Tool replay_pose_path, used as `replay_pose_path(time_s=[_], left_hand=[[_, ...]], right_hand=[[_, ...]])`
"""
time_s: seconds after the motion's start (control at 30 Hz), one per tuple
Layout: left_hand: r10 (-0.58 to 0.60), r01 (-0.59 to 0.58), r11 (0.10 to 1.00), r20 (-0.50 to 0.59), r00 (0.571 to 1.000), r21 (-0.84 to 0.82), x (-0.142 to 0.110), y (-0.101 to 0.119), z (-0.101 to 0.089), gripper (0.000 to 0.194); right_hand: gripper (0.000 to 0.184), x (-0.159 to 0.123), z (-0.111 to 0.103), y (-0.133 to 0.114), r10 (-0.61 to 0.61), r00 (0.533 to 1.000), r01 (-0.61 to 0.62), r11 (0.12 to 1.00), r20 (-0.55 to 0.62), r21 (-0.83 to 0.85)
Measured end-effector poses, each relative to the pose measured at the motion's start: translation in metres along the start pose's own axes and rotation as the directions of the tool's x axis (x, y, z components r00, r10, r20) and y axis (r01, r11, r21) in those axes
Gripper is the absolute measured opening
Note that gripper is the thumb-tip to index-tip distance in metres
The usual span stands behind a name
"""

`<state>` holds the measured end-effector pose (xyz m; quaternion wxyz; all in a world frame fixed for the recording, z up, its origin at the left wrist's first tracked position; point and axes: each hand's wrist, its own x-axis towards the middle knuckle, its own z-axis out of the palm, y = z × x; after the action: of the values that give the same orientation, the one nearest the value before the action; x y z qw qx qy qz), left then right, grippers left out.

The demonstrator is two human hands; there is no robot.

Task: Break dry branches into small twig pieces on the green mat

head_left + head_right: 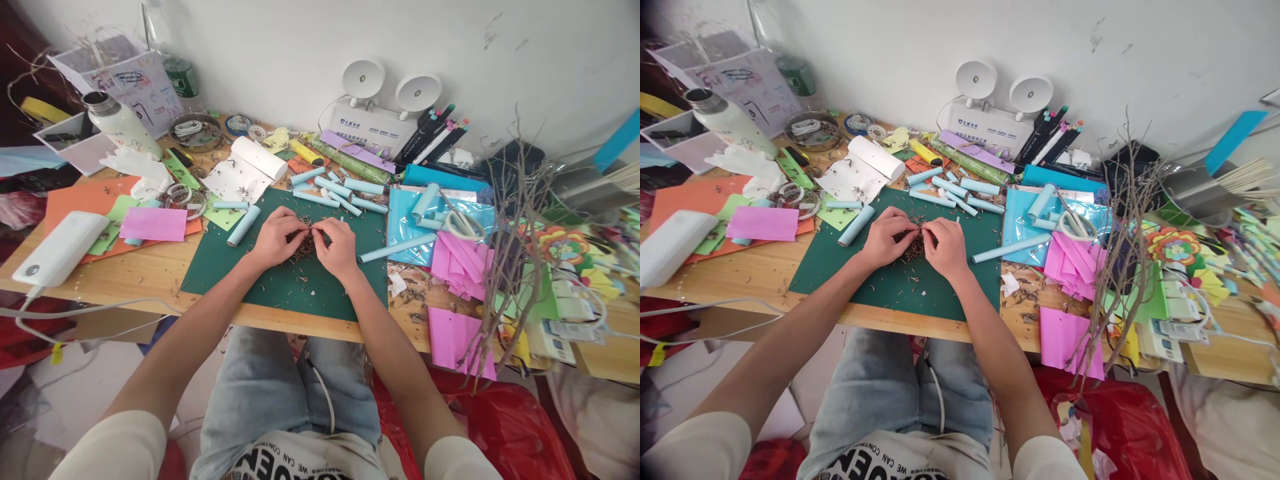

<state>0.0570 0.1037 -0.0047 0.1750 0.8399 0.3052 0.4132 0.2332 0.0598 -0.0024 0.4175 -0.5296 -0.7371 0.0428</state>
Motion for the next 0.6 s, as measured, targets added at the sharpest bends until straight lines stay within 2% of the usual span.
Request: replay_pose_path(time_s=[0.2,0.4,0.6], left_hand=[[0.002,-0.002,1.0,-0.017,1.0,-0.012,0.0017,0.0021,0.003,0.016],[-0.019,0.018,1.0,-0.046,0.999,-0.024,0.0019,0.0043,-0.0015,0.019],[-0.023,0.023,1.0,-0.02,1.0,-0.006,0.0016,0.0032,-0.0006,0.019]], right_hand=[[0.014,0.0002,0.0,-0.0035,0.01,0.998,-0.01,1.0,-0.061,-0.008],[0.018,0.0019,-0.0054,0.0039,0.098,0.991,-0.095,0.995,-0.093,0.034],[0.015,0.0015,-0.0049,0.0022,0.039,0.999,-0.037,0.995,-0.018,0.09]])
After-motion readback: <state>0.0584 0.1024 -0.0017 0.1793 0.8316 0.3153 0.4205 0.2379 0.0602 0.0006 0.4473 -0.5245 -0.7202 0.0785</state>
